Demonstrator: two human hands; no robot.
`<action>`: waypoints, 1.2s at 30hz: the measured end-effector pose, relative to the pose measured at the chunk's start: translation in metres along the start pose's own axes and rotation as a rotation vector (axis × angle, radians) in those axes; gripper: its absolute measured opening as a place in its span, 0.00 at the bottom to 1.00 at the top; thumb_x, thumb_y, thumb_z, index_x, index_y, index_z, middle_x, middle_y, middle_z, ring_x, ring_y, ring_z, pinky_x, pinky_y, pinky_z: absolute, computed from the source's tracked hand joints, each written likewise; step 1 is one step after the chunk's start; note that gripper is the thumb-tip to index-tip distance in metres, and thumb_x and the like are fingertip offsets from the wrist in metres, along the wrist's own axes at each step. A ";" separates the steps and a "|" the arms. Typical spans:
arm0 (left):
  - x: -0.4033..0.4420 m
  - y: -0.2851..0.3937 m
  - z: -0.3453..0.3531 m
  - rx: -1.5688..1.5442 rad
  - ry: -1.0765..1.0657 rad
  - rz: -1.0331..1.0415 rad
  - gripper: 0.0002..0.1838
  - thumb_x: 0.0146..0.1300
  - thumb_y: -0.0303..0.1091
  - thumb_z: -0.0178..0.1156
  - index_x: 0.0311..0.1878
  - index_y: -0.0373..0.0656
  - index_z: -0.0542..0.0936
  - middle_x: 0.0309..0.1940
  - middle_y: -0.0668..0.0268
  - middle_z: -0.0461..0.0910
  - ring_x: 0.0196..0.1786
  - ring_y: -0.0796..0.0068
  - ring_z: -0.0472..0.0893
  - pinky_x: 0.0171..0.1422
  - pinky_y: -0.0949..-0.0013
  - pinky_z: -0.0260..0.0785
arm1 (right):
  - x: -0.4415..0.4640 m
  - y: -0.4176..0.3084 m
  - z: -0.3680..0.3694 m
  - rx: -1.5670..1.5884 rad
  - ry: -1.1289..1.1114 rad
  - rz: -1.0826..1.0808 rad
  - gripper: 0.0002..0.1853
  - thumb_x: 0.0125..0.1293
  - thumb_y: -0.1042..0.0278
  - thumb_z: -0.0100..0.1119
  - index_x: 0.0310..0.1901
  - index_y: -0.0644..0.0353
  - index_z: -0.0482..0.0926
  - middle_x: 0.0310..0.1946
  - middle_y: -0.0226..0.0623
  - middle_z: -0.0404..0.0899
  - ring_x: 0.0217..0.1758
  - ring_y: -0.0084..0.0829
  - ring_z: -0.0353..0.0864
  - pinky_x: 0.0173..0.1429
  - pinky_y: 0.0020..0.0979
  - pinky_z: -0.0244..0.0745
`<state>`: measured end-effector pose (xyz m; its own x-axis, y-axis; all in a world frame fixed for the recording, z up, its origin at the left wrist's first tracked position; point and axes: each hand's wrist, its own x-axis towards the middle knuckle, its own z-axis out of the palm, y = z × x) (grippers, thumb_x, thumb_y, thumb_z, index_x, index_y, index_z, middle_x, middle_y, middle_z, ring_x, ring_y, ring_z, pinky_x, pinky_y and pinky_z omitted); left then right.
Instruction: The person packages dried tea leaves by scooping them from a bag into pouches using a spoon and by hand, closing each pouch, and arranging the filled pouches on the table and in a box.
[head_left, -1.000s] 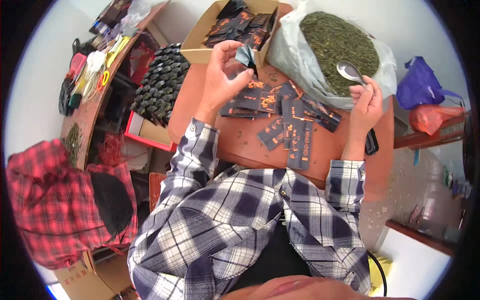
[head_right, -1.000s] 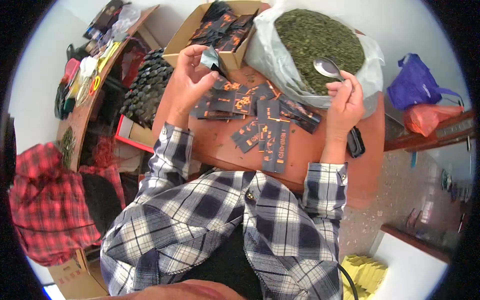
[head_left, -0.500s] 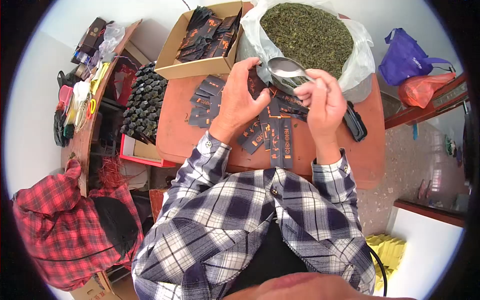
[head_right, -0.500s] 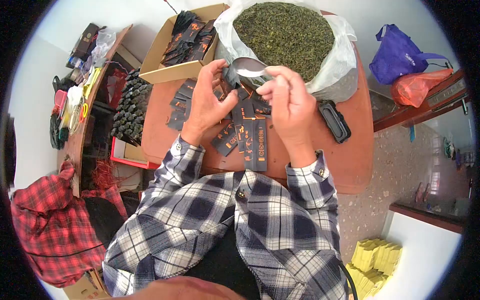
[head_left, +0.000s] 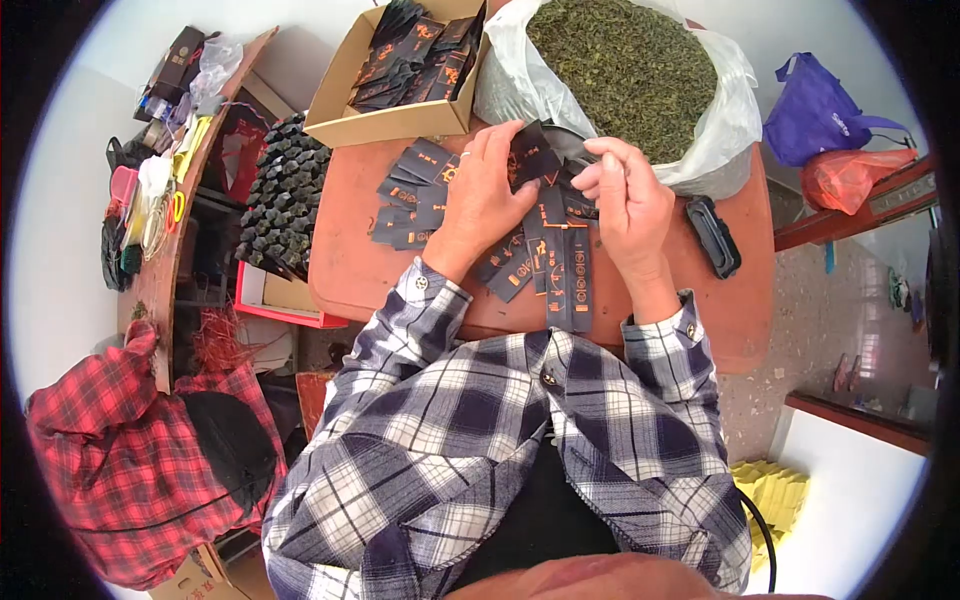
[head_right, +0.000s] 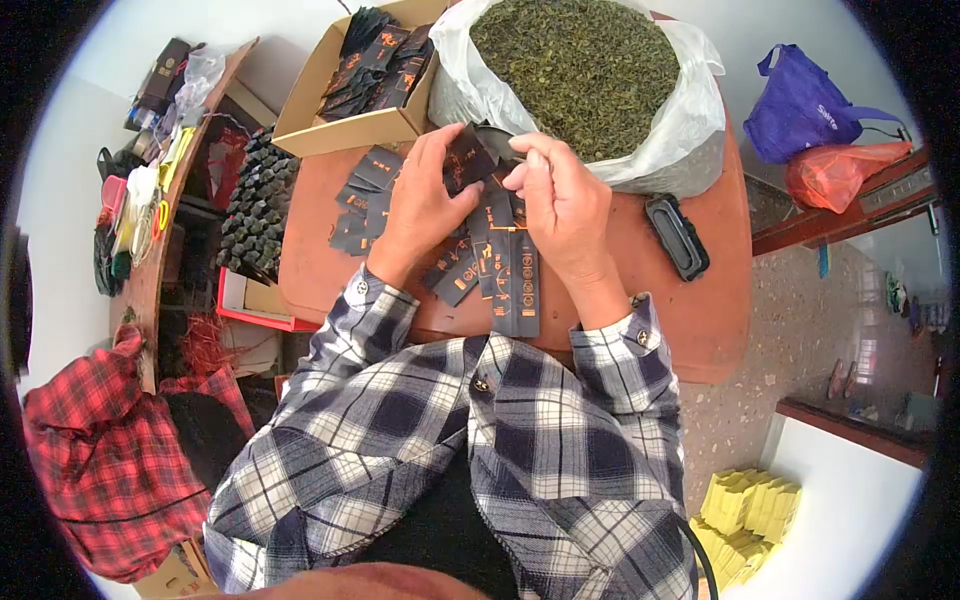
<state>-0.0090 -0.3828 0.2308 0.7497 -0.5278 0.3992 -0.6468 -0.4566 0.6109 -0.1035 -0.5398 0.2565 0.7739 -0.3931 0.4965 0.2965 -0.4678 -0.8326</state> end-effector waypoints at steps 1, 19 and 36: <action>0.000 0.001 -0.001 -0.015 0.006 -0.006 0.37 0.48 0.27 0.71 0.64 0.40 0.70 0.56 0.54 0.75 0.59 0.51 0.76 0.63 0.57 0.71 | 0.000 0.000 -0.001 0.011 -0.002 0.016 0.09 0.75 0.72 0.50 0.47 0.63 0.80 0.27 0.36 0.84 0.29 0.24 0.85 0.35 0.26 0.79; 0.002 0.017 -0.003 -0.348 -0.038 -0.040 0.30 0.51 0.21 0.71 0.60 0.38 0.75 0.55 0.61 0.73 0.57 0.69 0.79 0.60 0.68 0.77 | 0.010 0.013 -0.013 0.447 0.048 0.437 0.13 0.77 0.64 0.47 0.46 0.61 0.80 0.23 0.32 0.83 0.23 0.14 0.74 0.27 0.17 0.68; -0.001 0.017 -0.008 -0.057 0.056 0.087 0.28 0.48 0.24 0.65 0.56 0.41 0.74 0.50 0.57 0.75 0.51 0.60 0.79 0.53 0.63 0.75 | 0.005 0.011 -0.016 0.459 0.006 0.386 0.13 0.75 0.66 0.47 0.43 0.63 0.81 0.22 0.30 0.82 0.25 0.15 0.79 0.31 0.20 0.74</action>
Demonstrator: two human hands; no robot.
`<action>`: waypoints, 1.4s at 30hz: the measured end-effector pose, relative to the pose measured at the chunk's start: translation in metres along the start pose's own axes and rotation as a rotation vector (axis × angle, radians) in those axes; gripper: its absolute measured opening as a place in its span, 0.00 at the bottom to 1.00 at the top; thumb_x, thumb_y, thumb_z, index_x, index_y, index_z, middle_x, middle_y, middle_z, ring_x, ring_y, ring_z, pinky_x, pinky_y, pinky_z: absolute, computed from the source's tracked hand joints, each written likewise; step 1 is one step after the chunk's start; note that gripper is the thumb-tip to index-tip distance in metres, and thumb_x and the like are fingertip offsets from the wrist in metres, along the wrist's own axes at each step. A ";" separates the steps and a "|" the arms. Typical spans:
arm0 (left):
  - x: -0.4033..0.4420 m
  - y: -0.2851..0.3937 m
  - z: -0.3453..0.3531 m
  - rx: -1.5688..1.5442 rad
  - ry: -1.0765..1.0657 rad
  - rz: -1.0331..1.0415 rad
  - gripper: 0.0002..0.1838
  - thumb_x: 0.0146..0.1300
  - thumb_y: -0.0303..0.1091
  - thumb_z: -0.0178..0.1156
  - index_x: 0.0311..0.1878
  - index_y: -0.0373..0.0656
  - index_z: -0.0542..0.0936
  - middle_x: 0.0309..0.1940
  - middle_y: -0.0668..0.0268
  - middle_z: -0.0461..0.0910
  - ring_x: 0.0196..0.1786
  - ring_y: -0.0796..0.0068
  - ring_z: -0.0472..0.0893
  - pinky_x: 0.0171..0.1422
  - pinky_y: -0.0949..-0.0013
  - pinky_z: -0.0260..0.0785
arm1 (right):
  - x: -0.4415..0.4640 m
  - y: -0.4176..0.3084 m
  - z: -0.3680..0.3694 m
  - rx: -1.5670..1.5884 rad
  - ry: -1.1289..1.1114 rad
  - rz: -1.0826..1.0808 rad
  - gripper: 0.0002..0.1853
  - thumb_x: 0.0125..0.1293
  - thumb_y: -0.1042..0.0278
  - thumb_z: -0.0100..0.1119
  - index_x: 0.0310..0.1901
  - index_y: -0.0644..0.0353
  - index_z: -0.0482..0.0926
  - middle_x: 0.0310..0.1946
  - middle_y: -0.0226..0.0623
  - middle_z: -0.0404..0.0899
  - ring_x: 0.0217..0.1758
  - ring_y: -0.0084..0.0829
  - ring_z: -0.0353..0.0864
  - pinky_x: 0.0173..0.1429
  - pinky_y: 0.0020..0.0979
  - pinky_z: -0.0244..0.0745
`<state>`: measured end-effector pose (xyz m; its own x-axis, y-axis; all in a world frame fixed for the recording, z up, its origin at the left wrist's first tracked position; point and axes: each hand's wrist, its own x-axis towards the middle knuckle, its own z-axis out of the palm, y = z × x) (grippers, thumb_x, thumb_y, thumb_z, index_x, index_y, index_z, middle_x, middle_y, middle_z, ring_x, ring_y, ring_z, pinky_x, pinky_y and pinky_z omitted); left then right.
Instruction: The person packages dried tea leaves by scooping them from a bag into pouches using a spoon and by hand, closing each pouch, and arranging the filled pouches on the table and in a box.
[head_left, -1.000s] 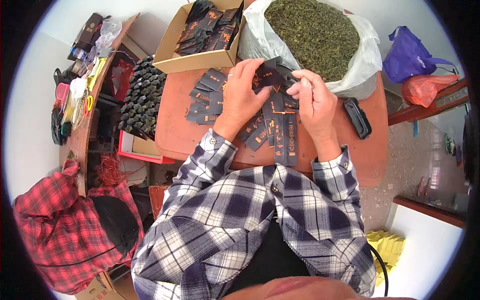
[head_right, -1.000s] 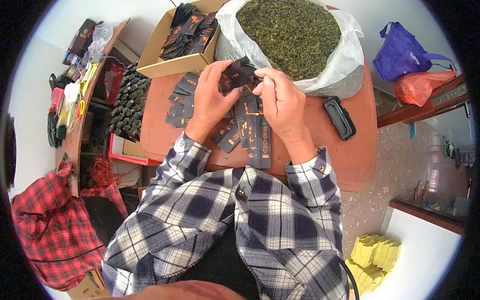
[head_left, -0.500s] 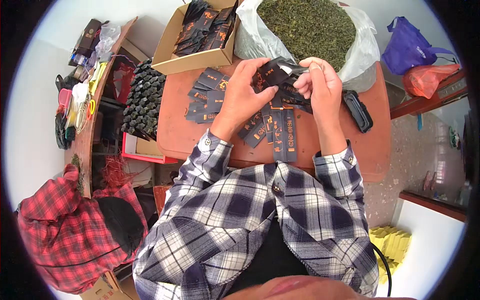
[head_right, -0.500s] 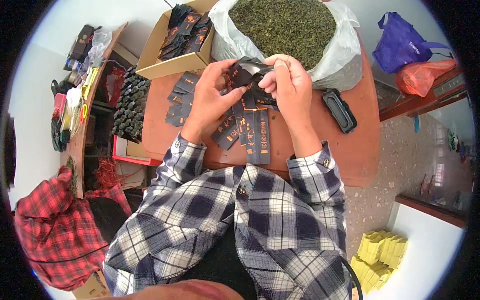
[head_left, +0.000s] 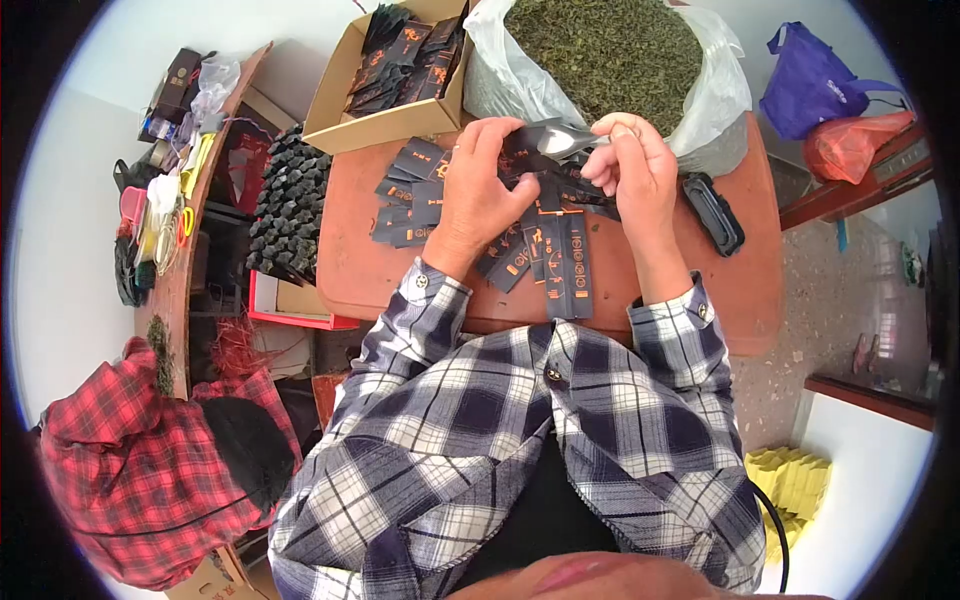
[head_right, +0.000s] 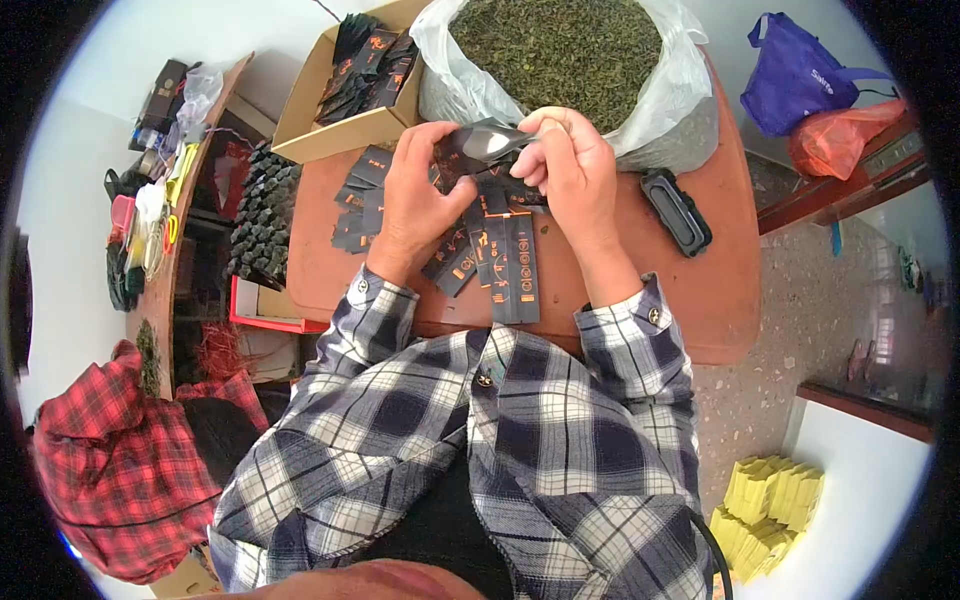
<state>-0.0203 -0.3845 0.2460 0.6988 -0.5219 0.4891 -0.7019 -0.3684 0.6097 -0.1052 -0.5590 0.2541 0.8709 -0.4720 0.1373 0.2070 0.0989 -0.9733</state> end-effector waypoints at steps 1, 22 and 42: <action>0.000 0.002 0.000 0.000 -0.009 -0.015 0.27 0.48 0.25 0.65 0.56 0.41 0.74 0.50 0.57 0.75 0.51 0.60 0.79 0.52 0.63 0.75 | 0.000 0.001 0.000 0.002 -0.005 -0.001 0.13 0.75 0.66 0.47 0.43 0.63 0.80 0.22 0.30 0.82 0.25 0.15 0.79 0.31 0.20 0.73; -0.001 -0.021 0.012 -0.220 -0.020 -0.174 0.29 0.50 0.22 0.65 0.58 0.35 0.72 0.52 0.61 0.73 0.52 0.70 0.80 0.56 0.68 0.77 | 0.001 -0.016 -0.003 -0.181 0.091 -0.275 0.12 0.77 0.68 0.47 0.44 0.64 0.79 0.23 0.30 0.82 0.26 0.14 0.77 0.32 0.19 0.73; 0.049 0.006 0.014 -0.155 -0.021 -0.176 0.28 0.50 0.33 0.68 0.56 0.37 0.75 0.46 0.59 0.80 0.48 0.67 0.81 0.54 0.65 0.73 | 0.105 0.027 -0.036 -1.074 -0.014 -0.094 0.15 0.67 0.62 0.53 0.38 0.68 0.81 0.34 0.55 0.84 0.38 0.50 0.85 0.45 0.45 0.80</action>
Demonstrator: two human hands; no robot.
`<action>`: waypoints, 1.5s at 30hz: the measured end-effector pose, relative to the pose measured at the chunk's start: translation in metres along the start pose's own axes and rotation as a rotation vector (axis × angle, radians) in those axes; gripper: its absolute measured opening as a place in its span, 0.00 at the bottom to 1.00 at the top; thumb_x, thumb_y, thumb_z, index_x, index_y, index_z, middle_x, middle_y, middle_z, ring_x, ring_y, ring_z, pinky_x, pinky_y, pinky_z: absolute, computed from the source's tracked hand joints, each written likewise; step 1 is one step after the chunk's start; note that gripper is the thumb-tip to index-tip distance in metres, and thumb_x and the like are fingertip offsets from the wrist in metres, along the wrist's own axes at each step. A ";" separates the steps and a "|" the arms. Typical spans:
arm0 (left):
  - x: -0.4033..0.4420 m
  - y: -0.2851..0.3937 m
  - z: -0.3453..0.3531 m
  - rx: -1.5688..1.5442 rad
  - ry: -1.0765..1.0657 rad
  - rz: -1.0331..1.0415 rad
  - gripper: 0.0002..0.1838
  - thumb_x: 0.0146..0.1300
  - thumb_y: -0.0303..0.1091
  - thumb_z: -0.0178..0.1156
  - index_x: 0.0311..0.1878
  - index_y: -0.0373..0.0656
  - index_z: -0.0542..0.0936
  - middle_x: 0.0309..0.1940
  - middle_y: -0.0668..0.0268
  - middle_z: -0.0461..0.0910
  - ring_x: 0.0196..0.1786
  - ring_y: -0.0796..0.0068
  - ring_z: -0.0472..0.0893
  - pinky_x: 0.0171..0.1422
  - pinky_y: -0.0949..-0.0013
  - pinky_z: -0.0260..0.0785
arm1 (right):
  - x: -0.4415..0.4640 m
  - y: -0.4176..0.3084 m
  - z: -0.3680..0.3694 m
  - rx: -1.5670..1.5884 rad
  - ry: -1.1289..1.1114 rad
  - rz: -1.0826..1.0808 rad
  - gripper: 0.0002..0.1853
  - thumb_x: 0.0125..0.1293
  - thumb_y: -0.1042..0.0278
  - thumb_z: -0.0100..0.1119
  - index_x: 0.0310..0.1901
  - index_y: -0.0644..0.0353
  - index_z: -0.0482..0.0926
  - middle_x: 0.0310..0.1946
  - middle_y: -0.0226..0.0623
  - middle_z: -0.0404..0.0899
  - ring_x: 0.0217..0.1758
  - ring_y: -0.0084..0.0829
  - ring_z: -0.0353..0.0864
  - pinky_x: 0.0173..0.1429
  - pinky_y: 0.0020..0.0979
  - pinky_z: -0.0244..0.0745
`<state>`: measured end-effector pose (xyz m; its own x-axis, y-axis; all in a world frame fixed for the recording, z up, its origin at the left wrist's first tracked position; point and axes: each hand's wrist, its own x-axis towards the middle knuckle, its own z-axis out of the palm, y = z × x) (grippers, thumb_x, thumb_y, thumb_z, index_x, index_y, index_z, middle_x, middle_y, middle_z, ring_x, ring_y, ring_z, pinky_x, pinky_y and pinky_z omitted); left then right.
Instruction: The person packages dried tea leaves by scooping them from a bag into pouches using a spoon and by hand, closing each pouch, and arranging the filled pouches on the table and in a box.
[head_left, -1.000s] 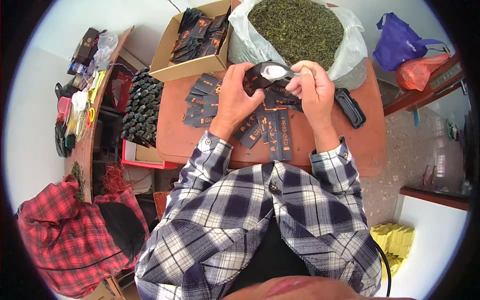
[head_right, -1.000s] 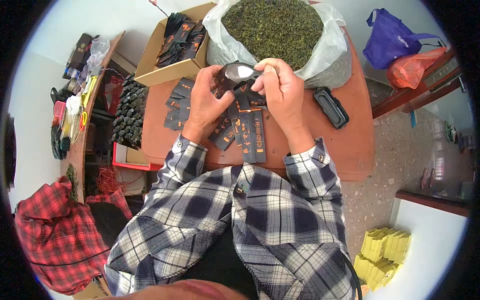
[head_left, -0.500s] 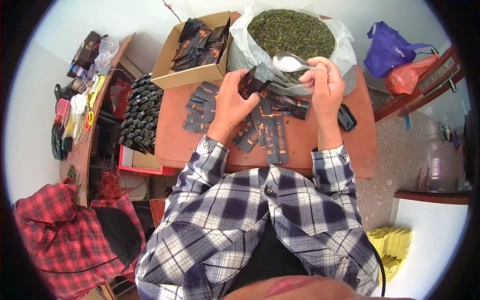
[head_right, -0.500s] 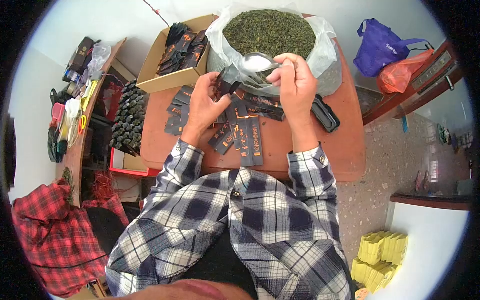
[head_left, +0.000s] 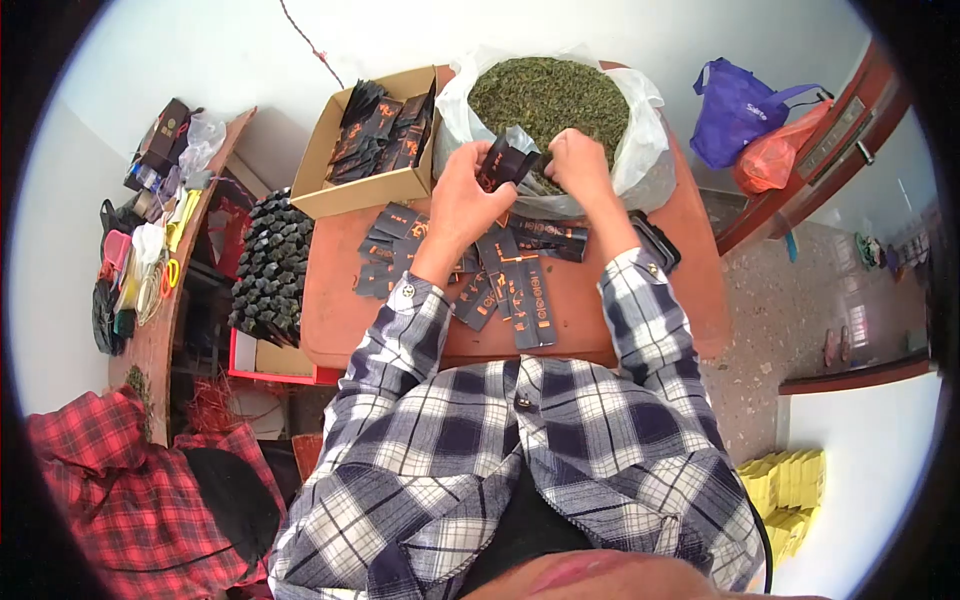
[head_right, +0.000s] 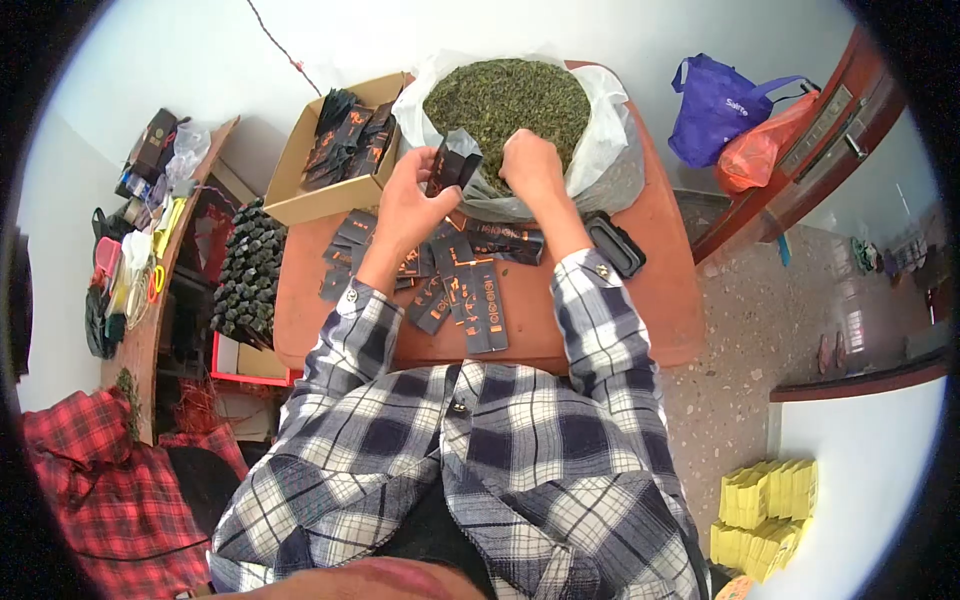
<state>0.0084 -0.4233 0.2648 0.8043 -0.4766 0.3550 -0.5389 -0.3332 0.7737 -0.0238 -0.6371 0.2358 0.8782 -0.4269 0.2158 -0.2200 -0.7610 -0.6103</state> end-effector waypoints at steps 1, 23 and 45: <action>0.003 0.000 0.002 0.009 -0.018 -0.011 0.28 0.50 0.34 0.68 0.56 0.37 0.75 0.45 0.59 0.81 0.47 0.68 0.81 0.54 0.65 0.74 | 0.000 -0.002 0.002 0.072 0.004 0.024 0.15 0.67 0.63 0.52 0.39 0.68 0.81 0.32 0.54 0.85 0.33 0.46 0.85 0.41 0.42 0.81; 0.014 -0.002 0.011 0.220 -0.106 -0.013 0.28 0.52 0.40 0.67 0.55 0.37 0.75 0.45 0.54 0.79 0.42 0.59 0.82 0.51 0.60 0.74 | 0.003 -0.014 -0.084 0.859 -0.005 0.268 0.13 0.70 0.65 0.47 0.45 0.64 0.79 0.28 0.38 0.84 0.22 0.19 0.77 0.24 0.21 0.71; 0.007 -0.007 0.006 0.094 -0.091 -0.083 0.26 0.51 0.41 0.66 0.53 0.40 0.76 0.46 0.55 0.79 0.47 0.54 0.81 0.53 0.56 0.74 | -0.001 -0.018 -0.061 0.074 0.231 -0.084 0.15 0.72 0.66 0.44 0.45 0.62 0.81 0.29 0.48 0.85 0.38 0.48 0.86 0.47 0.45 0.78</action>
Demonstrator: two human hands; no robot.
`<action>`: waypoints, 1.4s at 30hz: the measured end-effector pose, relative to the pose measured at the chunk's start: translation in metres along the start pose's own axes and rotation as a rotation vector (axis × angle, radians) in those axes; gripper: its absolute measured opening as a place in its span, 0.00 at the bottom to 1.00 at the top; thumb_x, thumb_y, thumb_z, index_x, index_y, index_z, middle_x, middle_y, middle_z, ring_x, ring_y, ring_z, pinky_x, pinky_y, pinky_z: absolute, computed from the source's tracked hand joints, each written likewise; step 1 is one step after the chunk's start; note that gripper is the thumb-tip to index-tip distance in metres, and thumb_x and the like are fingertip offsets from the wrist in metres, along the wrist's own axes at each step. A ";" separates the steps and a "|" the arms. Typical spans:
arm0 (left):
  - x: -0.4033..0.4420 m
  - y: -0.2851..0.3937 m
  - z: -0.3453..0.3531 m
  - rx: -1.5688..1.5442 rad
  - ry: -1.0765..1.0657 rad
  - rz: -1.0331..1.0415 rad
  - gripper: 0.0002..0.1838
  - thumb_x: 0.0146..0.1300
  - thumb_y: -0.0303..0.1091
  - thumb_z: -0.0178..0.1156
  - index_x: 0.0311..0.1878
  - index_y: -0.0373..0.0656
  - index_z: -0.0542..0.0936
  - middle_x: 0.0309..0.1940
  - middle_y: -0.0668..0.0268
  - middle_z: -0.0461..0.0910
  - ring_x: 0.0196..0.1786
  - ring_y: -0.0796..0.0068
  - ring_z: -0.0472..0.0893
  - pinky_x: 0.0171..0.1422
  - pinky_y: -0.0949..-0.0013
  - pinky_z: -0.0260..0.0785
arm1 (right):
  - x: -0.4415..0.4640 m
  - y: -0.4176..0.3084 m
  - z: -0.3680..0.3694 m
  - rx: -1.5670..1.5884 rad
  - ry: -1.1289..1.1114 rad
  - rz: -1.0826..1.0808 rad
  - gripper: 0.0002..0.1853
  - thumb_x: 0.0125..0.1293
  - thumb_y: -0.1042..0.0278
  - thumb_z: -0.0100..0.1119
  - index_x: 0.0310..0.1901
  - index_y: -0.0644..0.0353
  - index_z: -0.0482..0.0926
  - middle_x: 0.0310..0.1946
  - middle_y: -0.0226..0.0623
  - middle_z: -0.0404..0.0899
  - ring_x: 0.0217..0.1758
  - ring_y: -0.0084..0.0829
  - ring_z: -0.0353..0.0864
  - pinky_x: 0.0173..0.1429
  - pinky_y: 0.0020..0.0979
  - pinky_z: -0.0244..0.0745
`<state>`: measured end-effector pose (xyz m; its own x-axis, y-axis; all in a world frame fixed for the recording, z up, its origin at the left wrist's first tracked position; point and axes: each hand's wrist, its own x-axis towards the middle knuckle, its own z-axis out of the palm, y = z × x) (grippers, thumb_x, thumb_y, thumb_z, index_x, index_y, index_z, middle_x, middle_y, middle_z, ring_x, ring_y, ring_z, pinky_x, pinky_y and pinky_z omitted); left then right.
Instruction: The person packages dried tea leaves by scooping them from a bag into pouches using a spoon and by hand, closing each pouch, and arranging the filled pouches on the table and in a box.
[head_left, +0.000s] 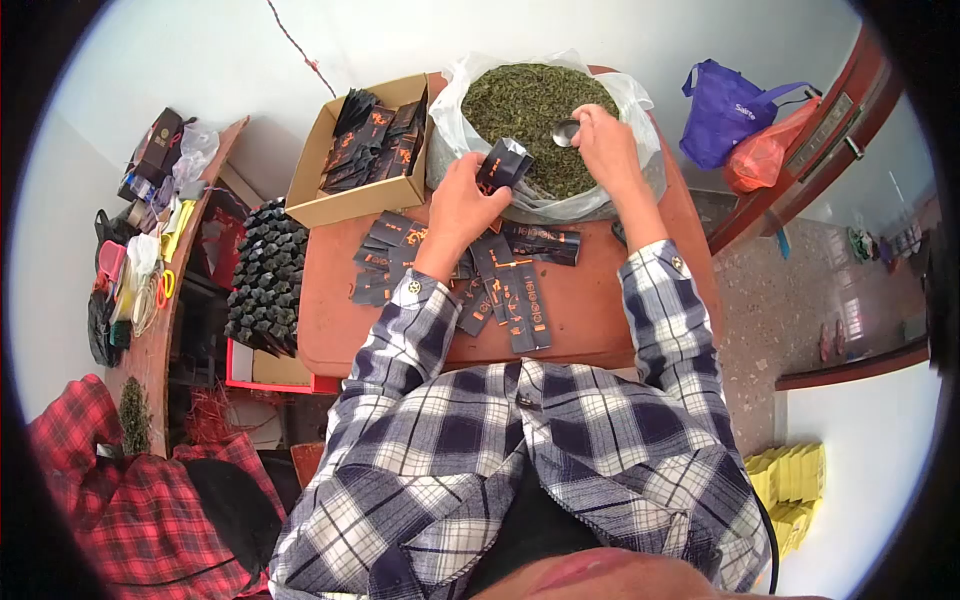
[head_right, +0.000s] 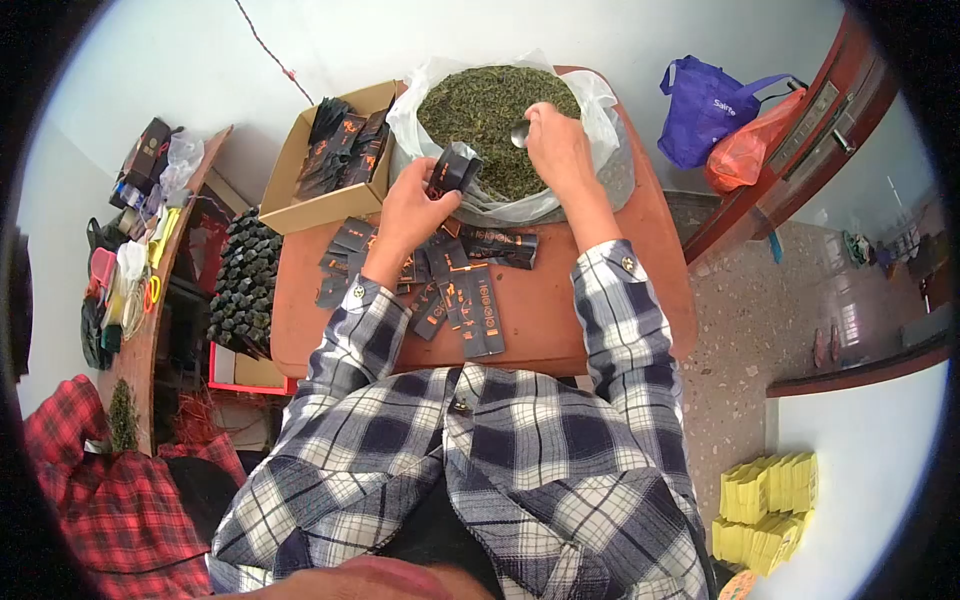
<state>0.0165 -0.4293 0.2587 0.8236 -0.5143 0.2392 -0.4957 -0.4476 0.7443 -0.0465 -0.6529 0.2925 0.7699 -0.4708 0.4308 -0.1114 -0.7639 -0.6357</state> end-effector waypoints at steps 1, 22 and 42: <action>0.000 0.002 -0.001 -0.011 -0.003 -0.004 0.26 0.51 0.41 0.66 0.53 0.40 0.76 0.46 0.54 0.79 0.46 0.54 0.81 0.53 0.57 0.74 | 0.000 0.009 0.012 -0.086 0.012 -0.015 0.15 0.72 0.66 0.44 0.45 0.62 0.81 0.29 0.49 0.85 0.39 0.50 0.86 0.48 0.46 0.78; 0.003 0.000 0.003 0.086 0.019 0.046 0.31 0.53 0.42 0.68 0.58 0.36 0.75 0.47 0.52 0.79 0.43 0.58 0.83 0.52 0.59 0.74 | 0.010 0.013 -0.002 0.761 -0.141 0.526 0.13 0.68 0.69 0.46 0.45 0.68 0.77 0.28 0.42 0.84 0.23 0.22 0.78 0.24 0.22 0.72; 0.003 0.011 0.002 0.132 -0.005 0.056 0.23 0.52 0.40 0.67 0.51 0.42 0.78 0.46 0.56 0.80 0.46 0.53 0.82 0.52 0.54 0.74 | -0.022 -0.051 0.000 0.060 -0.194 -0.134 0.14 0.71 0.64 0.44 0.41 0.62 0.80 0.27 0.52 0.83 0.34 0.51 0.84 0.45 0.48 0.77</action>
<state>0.0132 -0.4371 0.2665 0.7923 -0.5449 0.2744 -0.5731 -0.5104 0.6411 -0.0574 -0.6033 0.3155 0.8823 -0.2692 0.3861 0.0327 -0.7833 -0.6208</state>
